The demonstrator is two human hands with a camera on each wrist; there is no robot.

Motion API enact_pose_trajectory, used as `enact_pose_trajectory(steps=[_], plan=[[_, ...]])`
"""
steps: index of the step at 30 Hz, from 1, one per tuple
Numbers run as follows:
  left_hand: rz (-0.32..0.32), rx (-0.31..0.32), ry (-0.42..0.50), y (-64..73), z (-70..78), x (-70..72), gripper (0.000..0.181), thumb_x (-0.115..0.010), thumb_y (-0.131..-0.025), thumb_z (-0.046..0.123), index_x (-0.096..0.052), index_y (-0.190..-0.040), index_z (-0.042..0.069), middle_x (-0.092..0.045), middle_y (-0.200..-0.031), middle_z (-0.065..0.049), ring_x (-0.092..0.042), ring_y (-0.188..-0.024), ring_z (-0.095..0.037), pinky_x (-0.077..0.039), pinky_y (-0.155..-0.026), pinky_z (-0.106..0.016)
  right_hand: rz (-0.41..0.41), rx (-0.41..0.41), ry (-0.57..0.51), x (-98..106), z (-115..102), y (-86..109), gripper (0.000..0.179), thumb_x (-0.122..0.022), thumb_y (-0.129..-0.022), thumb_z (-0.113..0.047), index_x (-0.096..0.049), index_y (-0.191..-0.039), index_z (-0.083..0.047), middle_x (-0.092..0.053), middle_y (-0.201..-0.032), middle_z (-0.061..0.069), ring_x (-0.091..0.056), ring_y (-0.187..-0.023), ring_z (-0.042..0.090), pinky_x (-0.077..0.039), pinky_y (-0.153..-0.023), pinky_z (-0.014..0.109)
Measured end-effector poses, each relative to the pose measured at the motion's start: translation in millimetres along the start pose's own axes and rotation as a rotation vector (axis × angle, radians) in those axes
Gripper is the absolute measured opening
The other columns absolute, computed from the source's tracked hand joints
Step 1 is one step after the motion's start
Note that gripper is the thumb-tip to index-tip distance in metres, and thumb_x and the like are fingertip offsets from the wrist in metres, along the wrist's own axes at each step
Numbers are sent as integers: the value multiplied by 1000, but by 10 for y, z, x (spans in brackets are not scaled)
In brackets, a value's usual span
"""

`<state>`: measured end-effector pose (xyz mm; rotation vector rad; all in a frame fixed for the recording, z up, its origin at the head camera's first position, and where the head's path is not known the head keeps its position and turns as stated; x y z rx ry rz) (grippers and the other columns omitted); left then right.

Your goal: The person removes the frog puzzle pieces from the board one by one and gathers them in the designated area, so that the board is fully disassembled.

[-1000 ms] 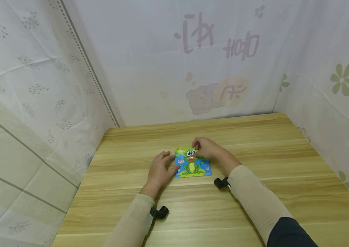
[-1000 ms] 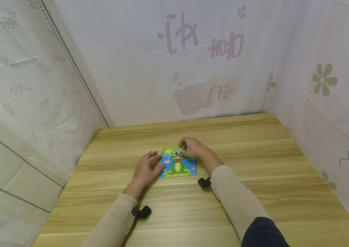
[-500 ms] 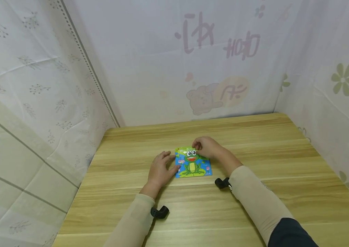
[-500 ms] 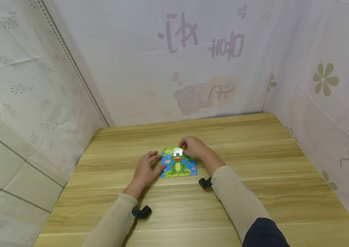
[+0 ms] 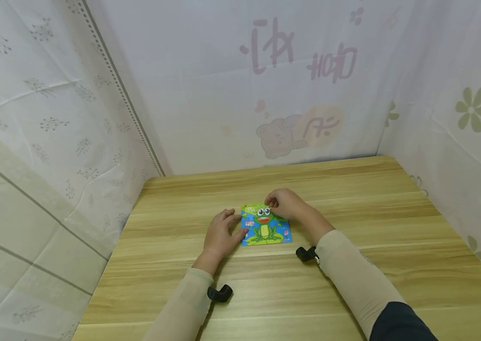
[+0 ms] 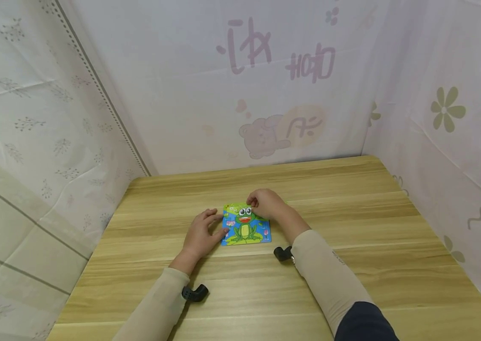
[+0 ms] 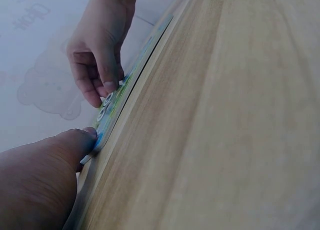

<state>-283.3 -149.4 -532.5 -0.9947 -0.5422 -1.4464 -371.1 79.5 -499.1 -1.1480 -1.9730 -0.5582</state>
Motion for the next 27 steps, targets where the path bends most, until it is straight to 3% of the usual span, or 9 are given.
enact_pose_trajectory(steps=[21,27], plan=[[7,-4,-3,3,-2,6,52,-78,-93,49,-71,-136,22,-53,-154,-4,-41,-148,-30,-33,-123,-49,9,1,47,-2,-11,-4,18,-77,-94,-6,-78,-112,-7,-71,-98,-1,-65,-90,13,-58,-84,31],[3,3,-1,3,-5,-1,52,-78,-93,49,-70,-136,22,-53,-154,-4,-41,-148,-30,-32,-124,-49,16,-18,18,-1,17,1,16,-77,-95,-7,-78,-111,-6,-72,-99,-1,-66,-90,14,-59,-84,31]])
Point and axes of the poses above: each hand's wrist, its own y-axis away from the middle knuckle, its own x-axis out of the back of the hand, z = x × y, the point moved 5 cm from there along -y, towards the middle knuckle
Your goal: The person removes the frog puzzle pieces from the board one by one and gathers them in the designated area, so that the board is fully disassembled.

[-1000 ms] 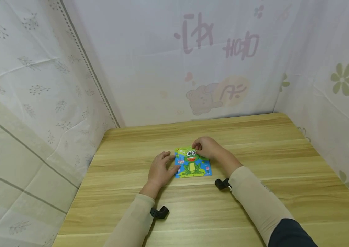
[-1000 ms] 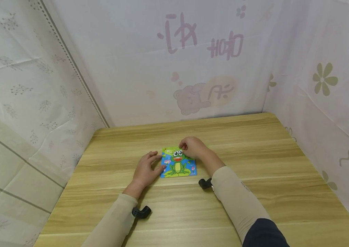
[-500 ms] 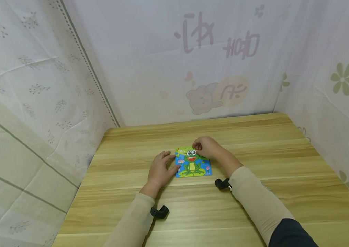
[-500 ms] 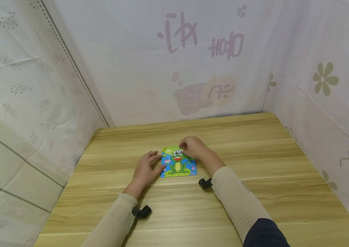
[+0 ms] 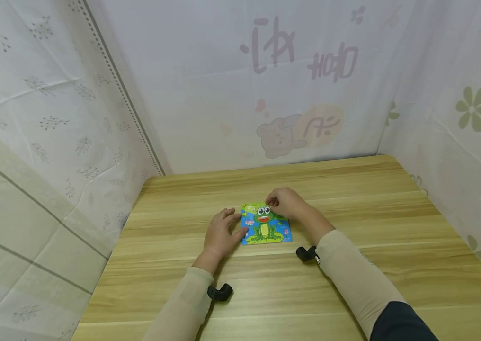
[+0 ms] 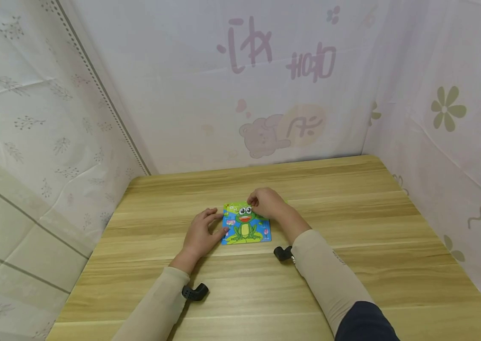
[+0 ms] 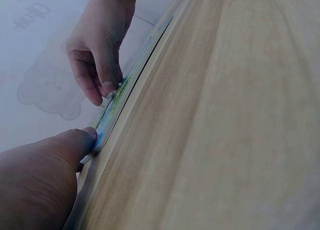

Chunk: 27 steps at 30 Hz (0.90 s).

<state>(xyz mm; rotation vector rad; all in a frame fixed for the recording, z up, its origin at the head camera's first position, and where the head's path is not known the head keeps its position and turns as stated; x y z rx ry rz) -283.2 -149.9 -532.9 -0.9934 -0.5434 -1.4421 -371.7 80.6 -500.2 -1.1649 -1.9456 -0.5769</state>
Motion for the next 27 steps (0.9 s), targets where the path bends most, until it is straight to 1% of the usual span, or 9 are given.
enact_pose_trajectory(steps=[4,14,21,27], plan=[[1,-1,3,-3,2,1,52,-79,-93,49,-70,-136,22,-53,-154,-4,-41,-148,-30,-32,-124,-49,7,0,-20,9,17,7,16,-77,-95,-6,-78,-110,-6,-71,-98,0,-66,-90,15,-59,-84,31],[-7,-3,2,0,12,2,51,-78,-94,49,-70,-137,21,-53,-155,-5,-40,-148,-31,-33,-123,-51,4,-3,-31,22,-6,32,15,-77,-95,-6,-78,-110,-6,-72,-99,0,-66,-90,15,-60,-84,31],[-7,-1,8,6,12,2,51,-78,-94,49,-70,-137,22,-53,-154,-4,-40,-148,-30,-33,-123,-51,3,-5,-89,39,2,60,16,-76,-95,-5,-77,-111,-5,-71,-99,1,-66,-90,16,-60,-84,32],[-9,-8,-2,8,13,2,51,-78,-94,47,-70,-137,21,-52,-155,-5,-41,-148,-32,-34,-123,-52,19,-7,-148,77,41,112,16,-75,-95,-5,-76,-111,-6,-70,-98,1,-66,-92,18,-60,-84,34]])
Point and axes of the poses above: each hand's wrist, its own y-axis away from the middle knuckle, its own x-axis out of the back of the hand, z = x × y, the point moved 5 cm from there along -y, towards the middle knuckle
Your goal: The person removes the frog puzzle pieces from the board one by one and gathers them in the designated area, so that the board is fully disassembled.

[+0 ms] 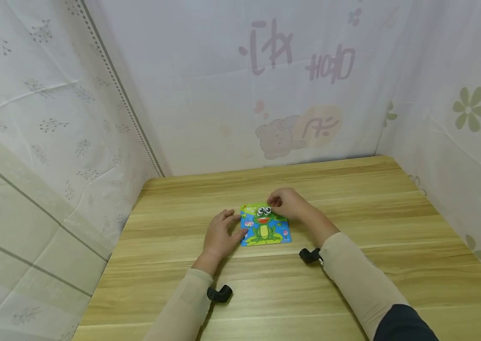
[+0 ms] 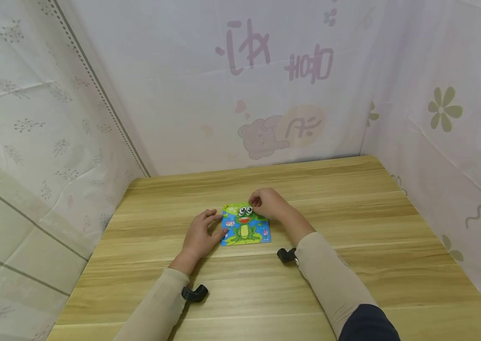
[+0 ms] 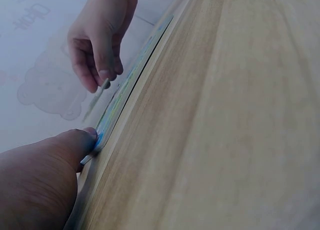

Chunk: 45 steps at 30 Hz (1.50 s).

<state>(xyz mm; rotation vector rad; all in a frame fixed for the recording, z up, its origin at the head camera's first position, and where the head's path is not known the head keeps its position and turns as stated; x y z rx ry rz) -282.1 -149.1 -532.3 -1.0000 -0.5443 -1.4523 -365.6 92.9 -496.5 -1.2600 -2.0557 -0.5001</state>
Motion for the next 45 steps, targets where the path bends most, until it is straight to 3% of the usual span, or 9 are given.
enact_pose_trajectory(steps=[17,30,45], plan=[[1,16,-2,0,-15,-8,52,-77,-94,49,-69,-138,22,-52,-156,-2,-39,-149,-30,-33,-123,-51,81,-34,-39,215,197,241,12,-77,-94,-7,-75,-104,-12,-69,-95,1,-65,-90,20,-59,-81,35],[0,11,-4,-5,-14,-17,52,-78,-94,49,-70,-137,22,-52,-155,-3,-40,-149,-31,-33,-123,-51,127,-51,-81,414,319,446,14,-77,-92,-3,-75,-104,-11,-71,-97,3,-66,-91,22,-59,-83,38],[2,9,-7,-5,-32,-28,52,-78,-93,49,-69,-137,21,-51,-156,-4,-39,-149,-30,-31,-124,-50,170,-71,-58,605,555,679,15,-76,-93,-3,-74,-106,-8,-71,-99,4,-66,-92,23,-59,-83,40]])
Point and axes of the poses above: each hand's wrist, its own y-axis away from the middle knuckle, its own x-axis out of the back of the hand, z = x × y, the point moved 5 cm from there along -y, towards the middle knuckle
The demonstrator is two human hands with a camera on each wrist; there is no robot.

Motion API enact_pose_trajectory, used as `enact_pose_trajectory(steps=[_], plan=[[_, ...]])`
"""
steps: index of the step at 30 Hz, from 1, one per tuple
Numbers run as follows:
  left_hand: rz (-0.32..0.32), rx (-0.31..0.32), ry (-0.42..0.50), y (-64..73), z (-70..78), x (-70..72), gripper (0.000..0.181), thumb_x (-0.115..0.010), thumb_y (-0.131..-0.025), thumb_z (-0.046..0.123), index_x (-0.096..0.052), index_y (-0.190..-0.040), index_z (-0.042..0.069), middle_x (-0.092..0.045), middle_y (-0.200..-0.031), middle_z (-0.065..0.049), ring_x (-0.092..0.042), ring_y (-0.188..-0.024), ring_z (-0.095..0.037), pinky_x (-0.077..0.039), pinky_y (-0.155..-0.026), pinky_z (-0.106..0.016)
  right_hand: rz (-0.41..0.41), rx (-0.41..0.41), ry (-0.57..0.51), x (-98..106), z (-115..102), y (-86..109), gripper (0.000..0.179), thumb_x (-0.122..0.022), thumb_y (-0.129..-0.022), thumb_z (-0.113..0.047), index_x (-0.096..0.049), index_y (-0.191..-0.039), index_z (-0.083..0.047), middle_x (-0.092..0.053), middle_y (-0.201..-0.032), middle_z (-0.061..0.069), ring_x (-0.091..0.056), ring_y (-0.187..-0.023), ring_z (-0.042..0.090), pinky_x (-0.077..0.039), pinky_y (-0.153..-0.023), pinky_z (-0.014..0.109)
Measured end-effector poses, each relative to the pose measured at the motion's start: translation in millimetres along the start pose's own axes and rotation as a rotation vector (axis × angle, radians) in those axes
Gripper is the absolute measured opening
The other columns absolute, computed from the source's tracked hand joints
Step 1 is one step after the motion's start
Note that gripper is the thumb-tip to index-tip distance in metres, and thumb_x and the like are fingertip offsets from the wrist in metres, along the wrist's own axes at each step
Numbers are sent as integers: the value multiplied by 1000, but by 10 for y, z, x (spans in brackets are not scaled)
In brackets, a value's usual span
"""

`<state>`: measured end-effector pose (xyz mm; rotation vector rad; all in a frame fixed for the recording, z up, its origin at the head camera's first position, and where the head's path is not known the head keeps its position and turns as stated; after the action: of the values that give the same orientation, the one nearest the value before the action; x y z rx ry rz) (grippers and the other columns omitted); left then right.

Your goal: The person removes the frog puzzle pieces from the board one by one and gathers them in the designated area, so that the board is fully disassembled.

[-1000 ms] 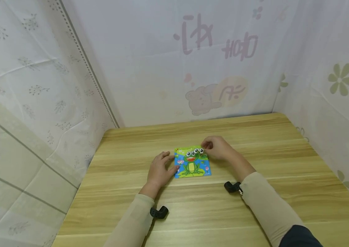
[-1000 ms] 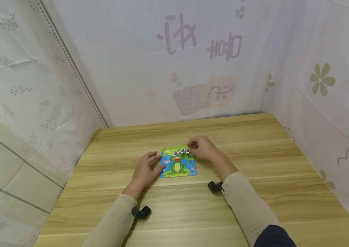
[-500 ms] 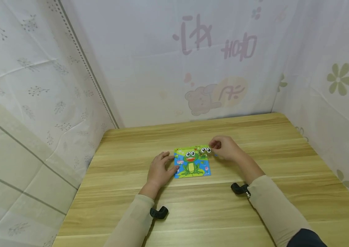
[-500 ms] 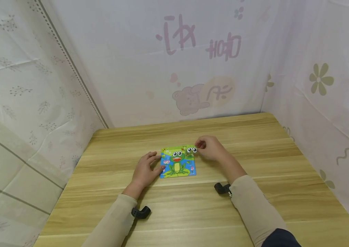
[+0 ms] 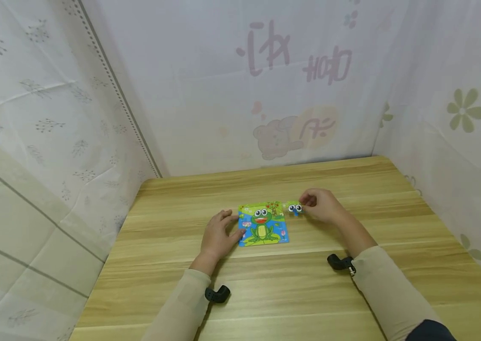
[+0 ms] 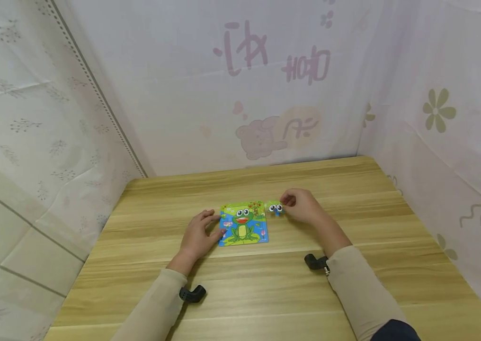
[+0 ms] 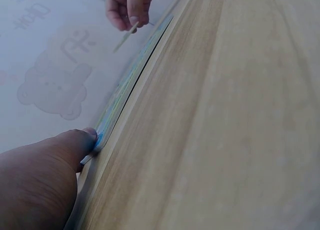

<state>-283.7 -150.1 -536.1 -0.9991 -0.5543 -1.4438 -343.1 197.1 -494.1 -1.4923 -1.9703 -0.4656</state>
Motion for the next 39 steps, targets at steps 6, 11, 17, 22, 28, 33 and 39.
enact_pose_trajectory(steps=[6,11,17,22,28,33,39], plan=[[-2,-1,7,5,8,9,52,-78,-93,49,-70,-136,21,-52,-156,-4,-39,-149,-30,-31,-124,-50,19,-14,9,94,97,37,14,-76,-93,-4,-74,-107,-8,-71,-101,5,-66,-93,24,-58,-84,41],[2,-5,10,8,15,14,51,-79,-93,48,-70,-136,21,-52,-155,-4,-40,-149,-31,-31,-124,-51,28,-25,13,176,177,54,14,-75,-95,-6,-74,-108,-9,-71,-100,5,-66,-94,24,-58,-84,41],[6,-8,17,12,18,20,52,-79,-93,49,-70,-136,21,-52,-156,-4,-39,-149,-32,-31,-124,-52,44,-46,9,279,260,83,16,-75,-95,-5,-74,-111,-7,-71,-102,7,-66,-95,26,-58,-84,41],[4,-5,15,10,6,13,52,-78,-94,49,-70,-136,21,-51,-156,-4,-39,-149,-31,-31,-124,-52,62,-64,13,358,313,106,16,-74,-95,-4,-73,-110,-6,-71,-101,9,-65,-95,27,-57,-84,41],[11,-11,8,10,-5,5,52,-78,-94,48,-70,-136,20,-52,-156,-4,-39,-150,-31,-32,-124,-52,66,-86,23,405,393,130,15,-73,-95,-3,-72,-110,-5,-70,-101,10,-65,-94,27,-56,-83,39],[8,-12,7,8,-5,4,52,-78,-94,49,-70,-137,20,-52,-156,-4,-39,-149,-30,-33,-124,-51,65,-82,36,414,449,136,15,-73,-95,-3,-72,-110,-4,-71,-101,10,-65,-94,26,-57,-82,38],[5,-16,2,7,-4,4,53,-78,-94,48,-69,-137,20,-52,-156,-4,-39,-149,-31,-33,-123,-51,60,-78,35,416,487,144,16,-74,-93,-1,-72,-109,-1,-71,-100,11,-66,-92,27,-56,-83,40]])
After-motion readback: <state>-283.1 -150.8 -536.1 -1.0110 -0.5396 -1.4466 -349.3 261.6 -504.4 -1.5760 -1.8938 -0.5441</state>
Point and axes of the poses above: each hand's wrist, its own y-axis away from the middle knuckle, its own x-axis out of the back of the hand, z = x × y, the point moved 5 cm from there along -y, towards the middle knuckle
